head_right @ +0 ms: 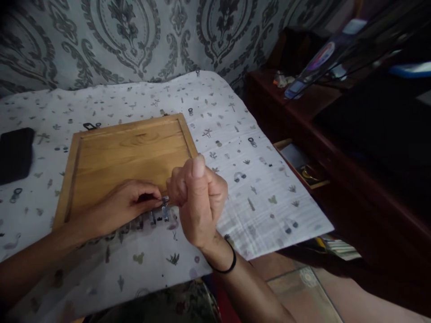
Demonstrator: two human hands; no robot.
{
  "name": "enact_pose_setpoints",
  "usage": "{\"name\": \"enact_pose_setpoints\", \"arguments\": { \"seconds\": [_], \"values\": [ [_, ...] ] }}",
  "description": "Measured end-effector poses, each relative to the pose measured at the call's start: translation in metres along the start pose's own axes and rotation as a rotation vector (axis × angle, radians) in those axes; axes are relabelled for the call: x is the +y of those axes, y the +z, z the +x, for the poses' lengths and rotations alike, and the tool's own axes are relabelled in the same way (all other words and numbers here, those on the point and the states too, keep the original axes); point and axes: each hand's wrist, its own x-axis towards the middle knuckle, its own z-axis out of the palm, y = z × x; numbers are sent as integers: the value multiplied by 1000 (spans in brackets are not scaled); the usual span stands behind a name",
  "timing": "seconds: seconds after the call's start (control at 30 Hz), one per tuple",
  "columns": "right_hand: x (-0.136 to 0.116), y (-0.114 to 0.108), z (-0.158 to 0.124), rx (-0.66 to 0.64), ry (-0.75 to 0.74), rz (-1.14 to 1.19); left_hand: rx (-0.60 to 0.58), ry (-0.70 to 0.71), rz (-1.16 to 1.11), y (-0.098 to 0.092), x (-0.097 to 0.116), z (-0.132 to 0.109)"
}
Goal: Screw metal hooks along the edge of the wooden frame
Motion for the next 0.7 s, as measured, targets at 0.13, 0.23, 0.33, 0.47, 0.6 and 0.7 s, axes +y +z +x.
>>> {"name": "enact_pose_setpoints", "arguments": {
  "seconds": [0.13, 0.23, 0.33, 0.47, 0.6, 0.7],
  "values": [
    [1, 0, -2, 7, 20, 4, 7, -6, 19, 2, 0, 0],
    [1, -1, -3, 19, 12, 0, -15, -23, 2, 1, 0, 2],
    [2, -3, -5, 19, 31, -22, -66, -74, -46, 0, 0, 6],
    [3, -4, -6, 33, 17, -38, -56, -93, -55, 2, -3, 11],
    [4, -3, -6, 49, 9, -55, -65, -82, -74, 2, -7, 13],
    [5, -2, -5, 53, -14, -52, -104, -99, -111, -2, -7, 14]
  ]
}}
